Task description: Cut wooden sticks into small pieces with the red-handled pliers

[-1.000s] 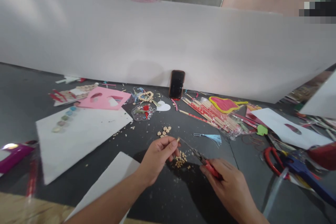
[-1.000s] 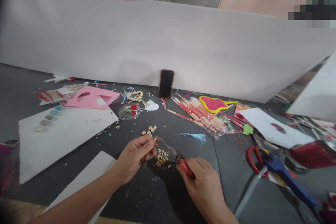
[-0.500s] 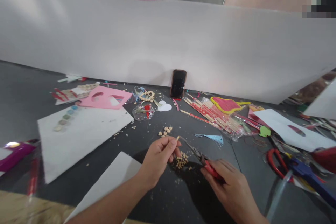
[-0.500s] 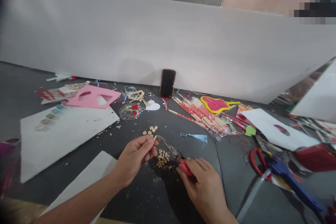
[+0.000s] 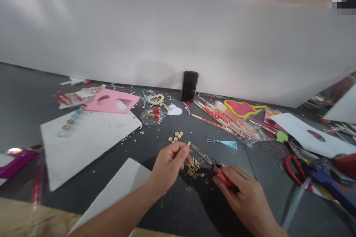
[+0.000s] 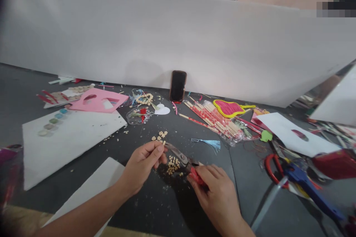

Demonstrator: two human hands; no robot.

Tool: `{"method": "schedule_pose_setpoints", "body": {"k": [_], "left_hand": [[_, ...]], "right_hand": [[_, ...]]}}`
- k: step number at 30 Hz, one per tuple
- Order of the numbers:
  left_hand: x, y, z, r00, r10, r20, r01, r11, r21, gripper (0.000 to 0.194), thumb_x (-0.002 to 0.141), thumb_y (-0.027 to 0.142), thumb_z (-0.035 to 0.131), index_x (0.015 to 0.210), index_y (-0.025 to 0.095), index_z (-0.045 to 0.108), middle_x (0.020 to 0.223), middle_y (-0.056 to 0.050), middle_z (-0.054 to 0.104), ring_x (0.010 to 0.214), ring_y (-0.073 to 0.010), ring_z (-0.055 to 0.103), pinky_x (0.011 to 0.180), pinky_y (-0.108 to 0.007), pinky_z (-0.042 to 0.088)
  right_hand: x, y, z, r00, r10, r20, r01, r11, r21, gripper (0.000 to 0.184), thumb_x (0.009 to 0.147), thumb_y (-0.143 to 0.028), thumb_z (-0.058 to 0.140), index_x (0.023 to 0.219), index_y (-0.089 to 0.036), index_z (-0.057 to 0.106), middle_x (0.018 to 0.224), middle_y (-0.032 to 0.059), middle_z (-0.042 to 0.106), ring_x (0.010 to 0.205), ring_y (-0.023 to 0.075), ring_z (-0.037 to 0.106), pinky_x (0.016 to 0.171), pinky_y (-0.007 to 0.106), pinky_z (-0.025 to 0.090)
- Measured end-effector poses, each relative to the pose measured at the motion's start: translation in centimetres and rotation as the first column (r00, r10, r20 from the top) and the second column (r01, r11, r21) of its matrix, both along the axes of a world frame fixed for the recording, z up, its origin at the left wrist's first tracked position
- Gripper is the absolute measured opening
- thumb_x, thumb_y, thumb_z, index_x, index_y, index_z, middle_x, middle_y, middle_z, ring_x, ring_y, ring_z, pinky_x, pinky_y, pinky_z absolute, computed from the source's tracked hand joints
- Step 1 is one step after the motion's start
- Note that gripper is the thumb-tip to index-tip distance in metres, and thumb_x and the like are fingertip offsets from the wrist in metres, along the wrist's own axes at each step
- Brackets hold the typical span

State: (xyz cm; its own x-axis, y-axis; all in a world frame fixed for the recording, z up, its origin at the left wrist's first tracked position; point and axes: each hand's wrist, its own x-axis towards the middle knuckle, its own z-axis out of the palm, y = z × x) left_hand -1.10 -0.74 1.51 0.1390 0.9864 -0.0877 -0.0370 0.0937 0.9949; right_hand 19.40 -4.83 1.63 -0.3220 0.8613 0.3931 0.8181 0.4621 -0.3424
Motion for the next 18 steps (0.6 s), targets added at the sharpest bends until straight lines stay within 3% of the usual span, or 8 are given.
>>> {"method": "schedule_pose_setpoints", "body": {"k": [18], "left_hand": [[-0.27,0.24,-0.03,0.997,-0.049,-0.055,0.050,0.999,0.011,0.024,0.081,0.037,0.049,0.070,0.017,0.057,0.060,0.001,0.059,0.051,-0.0088,0.044,0.051,-0.020,0.034]], "right_hand": [[0.03,0.05,0.04,1.000,0.016,-0.002,-0.016,1.000,0.003,0.012,0.083,-0.031,0.052,0.076,-0.021,0.055,0.072,0.0038,0.060,0.065,0.0141,0.054,0.061,0.026,0.044]]}}
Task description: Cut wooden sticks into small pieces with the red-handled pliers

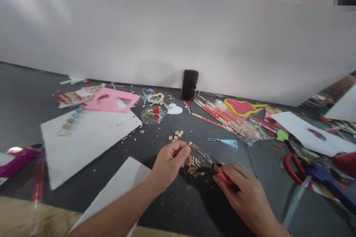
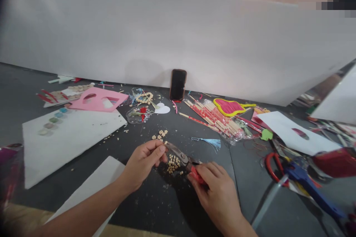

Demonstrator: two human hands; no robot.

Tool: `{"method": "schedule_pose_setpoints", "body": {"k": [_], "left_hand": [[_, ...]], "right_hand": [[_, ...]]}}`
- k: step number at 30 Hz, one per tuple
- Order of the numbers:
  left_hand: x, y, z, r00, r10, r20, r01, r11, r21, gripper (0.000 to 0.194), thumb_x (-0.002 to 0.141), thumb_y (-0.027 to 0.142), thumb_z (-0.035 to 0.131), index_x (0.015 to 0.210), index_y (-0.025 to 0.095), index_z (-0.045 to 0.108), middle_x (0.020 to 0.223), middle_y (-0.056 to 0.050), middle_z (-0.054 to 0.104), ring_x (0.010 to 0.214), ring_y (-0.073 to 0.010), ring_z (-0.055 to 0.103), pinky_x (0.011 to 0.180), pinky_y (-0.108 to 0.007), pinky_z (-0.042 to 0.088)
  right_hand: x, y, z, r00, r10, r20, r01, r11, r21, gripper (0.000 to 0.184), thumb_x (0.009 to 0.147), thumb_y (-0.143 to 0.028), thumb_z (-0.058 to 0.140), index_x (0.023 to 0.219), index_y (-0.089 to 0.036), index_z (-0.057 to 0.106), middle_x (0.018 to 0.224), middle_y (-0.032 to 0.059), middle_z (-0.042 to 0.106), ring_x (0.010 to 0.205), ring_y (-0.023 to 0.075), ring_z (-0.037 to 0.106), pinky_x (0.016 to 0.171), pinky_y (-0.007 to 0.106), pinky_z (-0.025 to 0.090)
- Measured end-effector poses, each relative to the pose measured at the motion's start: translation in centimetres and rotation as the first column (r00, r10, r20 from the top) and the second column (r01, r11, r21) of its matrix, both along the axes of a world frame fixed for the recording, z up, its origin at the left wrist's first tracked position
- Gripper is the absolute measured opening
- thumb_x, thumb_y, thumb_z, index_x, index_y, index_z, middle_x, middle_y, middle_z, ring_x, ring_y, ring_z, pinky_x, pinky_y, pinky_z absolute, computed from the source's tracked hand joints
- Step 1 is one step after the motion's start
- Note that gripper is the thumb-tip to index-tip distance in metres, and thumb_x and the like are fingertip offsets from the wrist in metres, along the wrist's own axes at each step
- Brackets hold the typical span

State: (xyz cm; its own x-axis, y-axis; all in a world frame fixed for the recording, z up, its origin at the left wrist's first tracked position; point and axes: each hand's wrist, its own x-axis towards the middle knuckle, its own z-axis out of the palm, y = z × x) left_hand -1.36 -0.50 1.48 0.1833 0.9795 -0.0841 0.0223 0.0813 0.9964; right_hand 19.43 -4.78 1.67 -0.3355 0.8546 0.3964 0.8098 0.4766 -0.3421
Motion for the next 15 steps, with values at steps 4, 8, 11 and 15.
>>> {"method": "schedule_pose_setpoints", "body": {"k": [4,8,11,15], "left_hand": [[-0.09,0.00,0.11,0.999,-0.008,-0.036,0.009,1.000,0.020,0.025,0.081,0.037,0.049,0.069,0.017,0.057,0.060,0.000,0.058,0.050,-0.0091,0.042,0.050,-0.020,0.034],[-0.15,0.05,0.15,0.997,-0.008,-0.082,0.011,0.999,0.036,0.025,0.080,0.037,0.049,0.067,0.017,0.056,0.060,0.000,0.058,0.050,-0.0095,0.042,0.050,-0.020,0.033],[-0.19,0.09,0.27,0.989,-0.012,-0.150,0.020,0.998,0.053,0.027,0.080,0.037,0.048,0.064,0.017,0.056,0.059,0.000,0.058,0.049,-0.0094,0.042,0.049,-0.020,0.031],[-0.22,0.08,0.44,0.977,-0.019,-0.214,0.034,0.997,0.067,0.028,0.080,0.037,0.048,0.064,0.017,0.057,0.058,0.001,0.057,0.049,-0.0094,0.041,0.048,-0.020,0.030]], "right_hand": [[0.05,-0.04,-0.05,1.000,0.003,-0.018,-0.003,1.000,0.000,0.010,0.083,-0.029,0.052,0.079,-0.021,0.056,0.075,0.0040,0.061,0.067,0.0142,0.055,0.062,0.026,0.045],[0.06,-0.03,-0.06,1.000,0.007,-0.015,-0.007,1.000,0.009,0.008,0.082,-0.028,0.053,0.079,-0.021,0.057,0.077,0.0045,0.060,0.069,0.0147,0.055,0.064,0.028,0.045],[0.11,0.03,-0.14,1.000,-0.006,0.018,0.005,0.998,0.062,0.007,0.079,-0.028,0.056,0.077,-0.022,0.059,0.085,0.0063,0.058,0.076,0.0173,0.054,0.069,0.032,0.045],[0.24,0.00,-0.56,0.997,-0.073,0.006,0.073,0.997,0.007,0.015,0.076,-0.033,0.058,0.086,-0.022,0.056,0.101,0.0090,0.056,0.093,0.0214,0.053,0.077,0.036,0.045]]}}
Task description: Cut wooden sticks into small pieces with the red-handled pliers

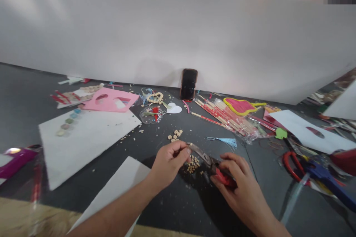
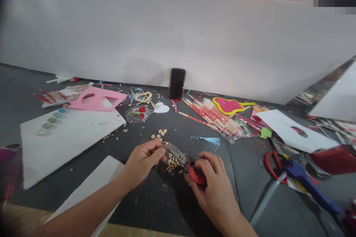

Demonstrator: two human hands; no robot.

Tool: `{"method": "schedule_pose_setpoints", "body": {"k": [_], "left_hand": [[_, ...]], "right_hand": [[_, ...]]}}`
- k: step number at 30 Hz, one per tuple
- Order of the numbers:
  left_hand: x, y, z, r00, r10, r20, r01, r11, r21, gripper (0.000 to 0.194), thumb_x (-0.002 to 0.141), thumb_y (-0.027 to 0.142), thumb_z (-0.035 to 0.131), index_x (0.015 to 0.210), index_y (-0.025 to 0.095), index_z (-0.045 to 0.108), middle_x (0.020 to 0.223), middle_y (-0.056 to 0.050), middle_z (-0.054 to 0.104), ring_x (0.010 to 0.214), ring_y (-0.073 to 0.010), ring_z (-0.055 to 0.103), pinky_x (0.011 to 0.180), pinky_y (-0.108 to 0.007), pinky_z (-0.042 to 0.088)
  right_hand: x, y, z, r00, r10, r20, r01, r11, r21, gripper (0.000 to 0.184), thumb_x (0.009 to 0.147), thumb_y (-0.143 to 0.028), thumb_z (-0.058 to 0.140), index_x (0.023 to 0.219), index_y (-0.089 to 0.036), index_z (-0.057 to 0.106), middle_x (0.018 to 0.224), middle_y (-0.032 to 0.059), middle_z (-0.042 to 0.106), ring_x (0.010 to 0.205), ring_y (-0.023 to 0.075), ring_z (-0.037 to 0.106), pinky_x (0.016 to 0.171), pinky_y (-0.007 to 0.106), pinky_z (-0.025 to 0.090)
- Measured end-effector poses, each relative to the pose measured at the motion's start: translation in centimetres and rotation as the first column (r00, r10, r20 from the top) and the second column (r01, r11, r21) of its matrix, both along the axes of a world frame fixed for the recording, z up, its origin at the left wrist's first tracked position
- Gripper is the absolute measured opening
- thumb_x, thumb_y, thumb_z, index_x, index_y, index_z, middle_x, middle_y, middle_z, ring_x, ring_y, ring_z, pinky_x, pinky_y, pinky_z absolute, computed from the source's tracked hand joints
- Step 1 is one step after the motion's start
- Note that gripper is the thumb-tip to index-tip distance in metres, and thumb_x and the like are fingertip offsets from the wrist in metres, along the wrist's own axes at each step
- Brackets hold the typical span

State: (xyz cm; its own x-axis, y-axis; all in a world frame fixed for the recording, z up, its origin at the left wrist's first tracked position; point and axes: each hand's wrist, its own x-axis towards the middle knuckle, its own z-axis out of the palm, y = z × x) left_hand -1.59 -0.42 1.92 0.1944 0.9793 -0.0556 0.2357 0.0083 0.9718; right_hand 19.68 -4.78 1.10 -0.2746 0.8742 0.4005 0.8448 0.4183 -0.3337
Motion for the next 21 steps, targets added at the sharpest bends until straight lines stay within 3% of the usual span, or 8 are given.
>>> {"method": "schedule_pose_setpoints", "body": {"k": [3,5,11,21], "left_hand": [[0.0,-0.2,-0.1,0.999,-0.021,-0.026,0.021,1.000,0.010,0.028,0.081,0.038,0.047,0.066,0.017,0.059,0.059,0.001,0.058,0.050,-0.0102,0.043,0.049,-0.020,0.032],[-0.1,-0.3,-0.2,0.999,-0.039,-0.024,0.039,0.999,0.013,0.029,0.081,0.040,0.047,0.069,0.017,0.061,0.061,0.000,0.059,0.051,-0.0107,0.045,0.050,-0.020,0.033],[0.0,-0.7,-0.1,0.999,-0.048,0.012,0.048,0.999,-0.017,0.027,0.079,0.040,0.049,0.070,0.018,0.062,0.063,0.001,0.059,0.053,-0.0116,0.045,0.052,-0.020,0.035],[0.2,-1.0,0.0,0.987,-0.056,0.150,0.068,0.994,-0.079,0.025,0.082,0.038,0.049,0.085,0.018,0.063,0.065,0.000,0.059,0.055,-0.0104,0.045,0.053,-0.020,0.036]], "right_hand": [[0.1,-0.1,-0.1,0.999,0.008,0.037,-0.003,0.991,-0.134,0.042,0.078,-0.037,0.055,0.115,-0.018,0.045,0.107,0.0112,0.057,0.096,0.0215,0.054,0.079,0.036,0.045],[0.0,-0.1,0.1,0.994,0.020,0.109,0.001,0.981,-0.196,0.051,0.080,-0.040,0.052,0.124,-0.017,0.040,0.106,0.0111,0.059,0.094,0.0223,0.054,0.080,0.038,0.044],[-0.5,-0.5,1.5,0.988,0.013,0.151,0.022,0.975,-0.222,0.040,0.079,-0.044,0.053,0.109,-0.018,0.054,0.093,0.0089,0.062,0.083,0.0216,0.055,0.075,0.036,0.042],[-0.9,-0.8,1.3,0.993,0.003,0.115,0.025,0.969,-0.244,0.030,0.079,-0.040,0.053,0.099,-0.018,0.054,0.091,0.0079,0.060,0.080,0.0200,0.053,0.073,0.033,0.041]]}}
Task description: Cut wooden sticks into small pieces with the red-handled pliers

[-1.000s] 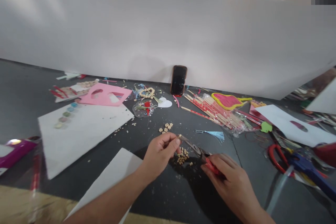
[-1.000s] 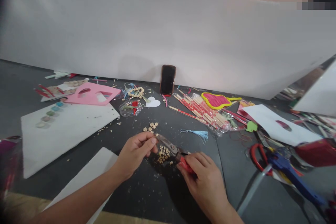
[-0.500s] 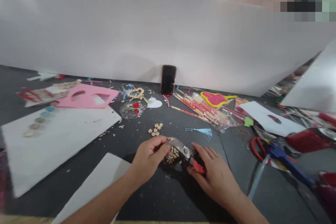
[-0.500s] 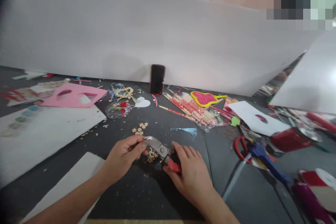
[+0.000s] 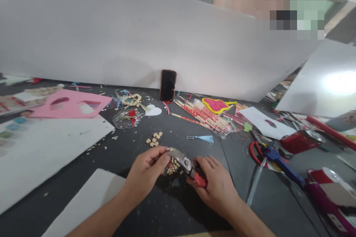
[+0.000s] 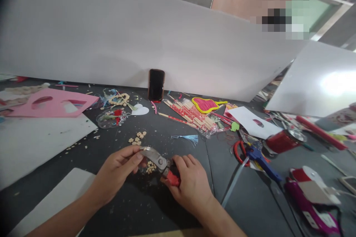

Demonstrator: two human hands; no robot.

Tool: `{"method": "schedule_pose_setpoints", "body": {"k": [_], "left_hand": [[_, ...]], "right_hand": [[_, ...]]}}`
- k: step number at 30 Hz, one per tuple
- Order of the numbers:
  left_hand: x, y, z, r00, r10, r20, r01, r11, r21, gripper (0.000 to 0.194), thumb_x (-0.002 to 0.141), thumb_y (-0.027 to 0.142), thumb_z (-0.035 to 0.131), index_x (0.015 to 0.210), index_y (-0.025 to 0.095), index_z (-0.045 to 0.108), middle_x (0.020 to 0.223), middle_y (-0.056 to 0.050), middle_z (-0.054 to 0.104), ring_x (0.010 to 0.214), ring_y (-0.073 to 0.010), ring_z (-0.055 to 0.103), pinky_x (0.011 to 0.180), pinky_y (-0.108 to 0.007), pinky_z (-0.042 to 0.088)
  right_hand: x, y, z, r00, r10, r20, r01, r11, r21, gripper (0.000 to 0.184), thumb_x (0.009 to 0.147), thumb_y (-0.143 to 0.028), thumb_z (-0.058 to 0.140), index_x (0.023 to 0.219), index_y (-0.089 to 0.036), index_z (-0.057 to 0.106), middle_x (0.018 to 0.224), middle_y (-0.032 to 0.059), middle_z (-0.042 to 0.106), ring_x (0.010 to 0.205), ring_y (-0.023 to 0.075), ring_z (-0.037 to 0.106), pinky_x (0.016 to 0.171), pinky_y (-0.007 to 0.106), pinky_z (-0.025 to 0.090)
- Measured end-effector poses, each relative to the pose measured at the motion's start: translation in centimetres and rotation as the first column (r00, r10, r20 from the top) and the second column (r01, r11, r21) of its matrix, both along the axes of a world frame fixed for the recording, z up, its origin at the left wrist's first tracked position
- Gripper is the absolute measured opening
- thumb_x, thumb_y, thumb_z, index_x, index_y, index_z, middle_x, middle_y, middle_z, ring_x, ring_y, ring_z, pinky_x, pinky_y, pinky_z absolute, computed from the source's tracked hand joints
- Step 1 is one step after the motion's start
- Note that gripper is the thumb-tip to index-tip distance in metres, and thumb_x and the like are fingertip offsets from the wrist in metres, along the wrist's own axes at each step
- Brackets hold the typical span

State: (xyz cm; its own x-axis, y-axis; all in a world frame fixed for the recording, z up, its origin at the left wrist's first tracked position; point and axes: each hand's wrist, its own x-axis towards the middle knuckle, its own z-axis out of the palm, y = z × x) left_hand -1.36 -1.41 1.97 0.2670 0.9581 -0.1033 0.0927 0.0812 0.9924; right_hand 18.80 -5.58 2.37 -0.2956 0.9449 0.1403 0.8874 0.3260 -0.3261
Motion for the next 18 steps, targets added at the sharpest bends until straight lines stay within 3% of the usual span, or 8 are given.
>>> {"method": "schedule_pose_setpoints", "body": {"k": [12,18], "left_hand": [[-0.06,0.37,-0.70,1.000,0.012,0.026,-0.010,0.997,-0.074,0.023,0.079,0.037,0.054,0.070,0.016,0.061,0.062,0.001,0.058,0.054,-0.0086,0.040,0.052,-0.020,0.032],[-0.01,0.52,-0.84,0.995,0.007,0.095,0.004,0.994,-0.113,0.021,0.079,0.034,0.054,0.083,0.016,0.064,0.067,0.000,0.061,0.057,-0.0093,0.043,0.053,-0.019,0.032]], "right_hand": [[0.27,0.42,-0.31,0.999,0.020,-0.025,-0.022,0.998,-0.051,0.031,0.080,-0.038,0.053,0.104,-0.019,0.052,0.095,0.0080,0.059,0.085,0.0214,0.051,0.078,0.036,0.040],[0.58,0.59,-0.67,0.999,0.029,-0.039,-0.031,0.997,-0.064,0.036,0.080,-0.040,0.053,0.109,-0.019,0.051,0.099,0.0077,0.059,0.087,0.0219,0.050,0.081,0.038,0.039]]}}
